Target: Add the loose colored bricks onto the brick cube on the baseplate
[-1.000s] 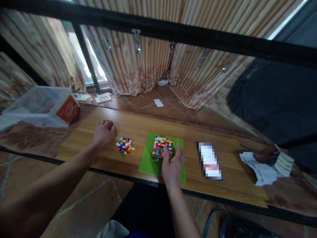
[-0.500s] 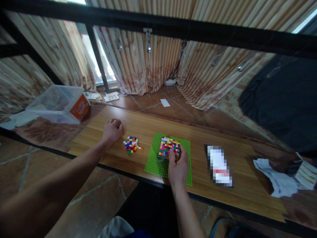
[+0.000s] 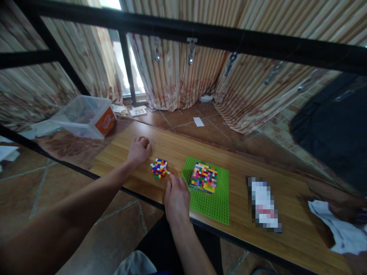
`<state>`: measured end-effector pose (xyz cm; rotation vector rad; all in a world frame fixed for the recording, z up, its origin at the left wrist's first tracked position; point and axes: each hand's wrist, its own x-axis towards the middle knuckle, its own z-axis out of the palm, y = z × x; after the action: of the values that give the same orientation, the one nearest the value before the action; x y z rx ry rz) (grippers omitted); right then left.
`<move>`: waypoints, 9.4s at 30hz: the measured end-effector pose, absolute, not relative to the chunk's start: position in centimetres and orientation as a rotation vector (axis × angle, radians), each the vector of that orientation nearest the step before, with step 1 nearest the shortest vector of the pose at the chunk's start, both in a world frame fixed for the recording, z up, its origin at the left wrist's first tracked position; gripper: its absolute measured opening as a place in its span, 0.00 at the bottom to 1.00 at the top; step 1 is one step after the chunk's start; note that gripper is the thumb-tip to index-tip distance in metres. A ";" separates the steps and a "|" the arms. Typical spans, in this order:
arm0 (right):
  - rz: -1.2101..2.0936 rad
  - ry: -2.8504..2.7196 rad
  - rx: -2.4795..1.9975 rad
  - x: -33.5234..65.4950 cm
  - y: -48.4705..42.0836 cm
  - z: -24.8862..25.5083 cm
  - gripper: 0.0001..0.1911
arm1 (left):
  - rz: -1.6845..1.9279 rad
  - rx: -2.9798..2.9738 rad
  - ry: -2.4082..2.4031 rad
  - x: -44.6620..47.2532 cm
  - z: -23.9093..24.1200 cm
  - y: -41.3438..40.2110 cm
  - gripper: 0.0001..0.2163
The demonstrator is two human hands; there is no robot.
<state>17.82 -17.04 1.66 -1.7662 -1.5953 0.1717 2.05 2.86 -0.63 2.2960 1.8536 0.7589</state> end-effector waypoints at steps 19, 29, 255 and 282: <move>0.234 -1.585 -1.939 18.0 -15.0 1.4 0.11 | 0.762 2.336 1.879 2.0 -0.6 3.0 0.13; 0.613 -1.281 -1.754 19.7 -21.5 2.9 0.08 | 0.746 2.330 1.877 2.0 -0.6 3.3 0.13; 0.162 -0.967 -1.660 25.2 -20.3 4.2 0.10 | 0.745 2.321 1.881 2.0 -0.8 3.0 0.12; 0.171 -1.798 -1.580 15.5 -14.0 -0.3 0.07 | 0.769 2.332 1.904 2.2 -0.7 2.7 0.10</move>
<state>15.53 -13.99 -0.27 -1.5796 -1.7979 0.1707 2.16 2.68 -0.72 2.3317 1.9035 0.7695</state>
